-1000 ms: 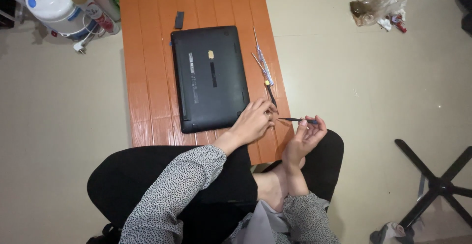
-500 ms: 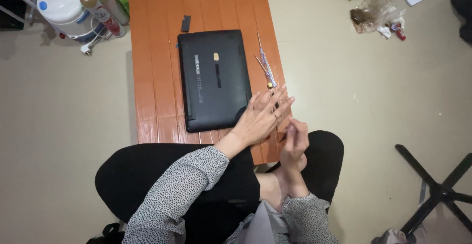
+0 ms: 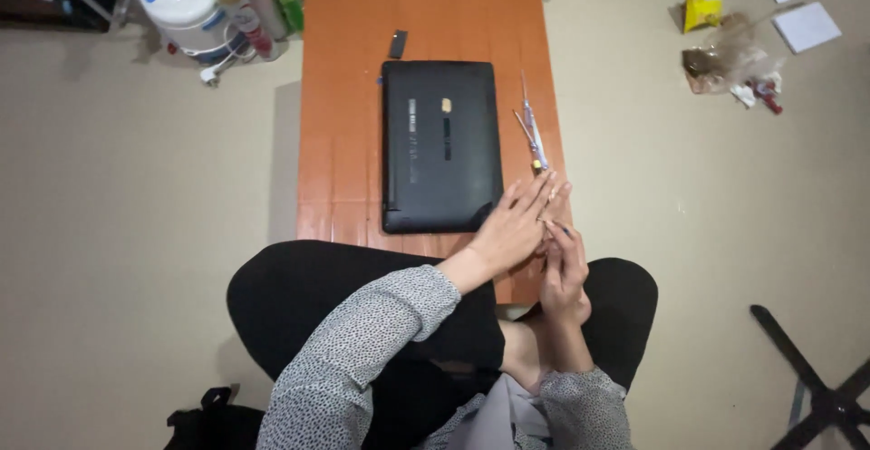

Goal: Finalizing the assembly of a laptop by fastening the screws on the bottom cover using a screwdriver.

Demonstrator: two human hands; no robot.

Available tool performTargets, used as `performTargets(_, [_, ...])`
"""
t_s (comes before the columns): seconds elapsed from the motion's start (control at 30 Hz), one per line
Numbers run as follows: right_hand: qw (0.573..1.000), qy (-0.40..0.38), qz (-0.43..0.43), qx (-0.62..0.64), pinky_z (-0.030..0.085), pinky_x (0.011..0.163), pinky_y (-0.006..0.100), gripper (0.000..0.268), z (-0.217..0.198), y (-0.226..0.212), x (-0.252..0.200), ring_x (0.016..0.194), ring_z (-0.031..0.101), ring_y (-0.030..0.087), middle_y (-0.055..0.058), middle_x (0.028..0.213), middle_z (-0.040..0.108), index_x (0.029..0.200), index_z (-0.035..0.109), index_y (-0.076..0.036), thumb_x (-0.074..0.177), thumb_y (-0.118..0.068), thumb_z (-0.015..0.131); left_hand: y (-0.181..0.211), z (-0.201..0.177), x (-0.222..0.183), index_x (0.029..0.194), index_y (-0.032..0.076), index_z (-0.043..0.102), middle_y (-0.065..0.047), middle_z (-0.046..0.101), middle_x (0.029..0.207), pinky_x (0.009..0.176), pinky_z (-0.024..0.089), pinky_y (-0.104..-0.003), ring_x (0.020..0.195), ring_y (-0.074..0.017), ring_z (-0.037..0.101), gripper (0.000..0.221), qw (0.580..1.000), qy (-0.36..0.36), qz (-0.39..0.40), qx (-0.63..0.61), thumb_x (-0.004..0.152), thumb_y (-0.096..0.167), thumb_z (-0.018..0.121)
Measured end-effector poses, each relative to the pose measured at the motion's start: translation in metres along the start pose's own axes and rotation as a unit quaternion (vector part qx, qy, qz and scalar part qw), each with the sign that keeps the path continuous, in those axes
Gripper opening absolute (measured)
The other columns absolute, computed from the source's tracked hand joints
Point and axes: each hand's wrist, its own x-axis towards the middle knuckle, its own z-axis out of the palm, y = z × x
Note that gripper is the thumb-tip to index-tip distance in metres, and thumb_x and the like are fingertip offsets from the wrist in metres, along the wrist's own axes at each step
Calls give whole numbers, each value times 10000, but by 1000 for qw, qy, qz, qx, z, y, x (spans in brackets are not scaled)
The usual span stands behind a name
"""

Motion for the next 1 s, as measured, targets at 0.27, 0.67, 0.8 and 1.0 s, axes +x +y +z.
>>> performTargets(0.27, [996, 45, 17, 70, 485, 749, 322, 346, 26, -44, 13, 848, 626, 195, 129, 994, 635, 1385, 599, 15, 1084, 24, 430, 3, 3, -6, 1667, 194, 173, -197, 157, 1730, 1160, 366, -547, 1523, -454, 323, 748, 978, -132, -99, -126, 1009, 245, 524])
performTargets(0.67, [991, 52, -67, 103, 479, 625, 333, 263, 57, -27, 46, 650, 572, 227, 227, 1107, 630, 1202, 662, 115, 980, 120, 520, -49, -39, 4, 1645, 271, 245, -129, 524, 1501, 1030, 498, -440, 1312, -297, 592, 738, 995, -36, -89, -36, 994, 283, 592])
performTargets(0.8, [982, -20, 39, 186, 547, 842, 347, 635, 82, -65, 54, 861, 695, 172, 219, 1300, 658, 1633, 165, -63, 1080, 53, 455, -111, -55, 16, 1599, 227, 310, -118, 751, 1145, 720, 592, -590, 966, -349, 752, 1119, 943, -271, -171, -92, 682, 528, 877])
performTargets(1.0, [956, -6, 149, 254, 630, 861, 417, 150, 136, -65, 46, 929, 754, 257, 199, 1221, 677, 1071, 671, 52, 1033, -74, 599, -241, -38, -35, 1440, 163, 539, -212, 728, 1067, 754, 593, -597, 988, -448, 729, 514, 844, -317, -427, -75, 978, 361, 645])
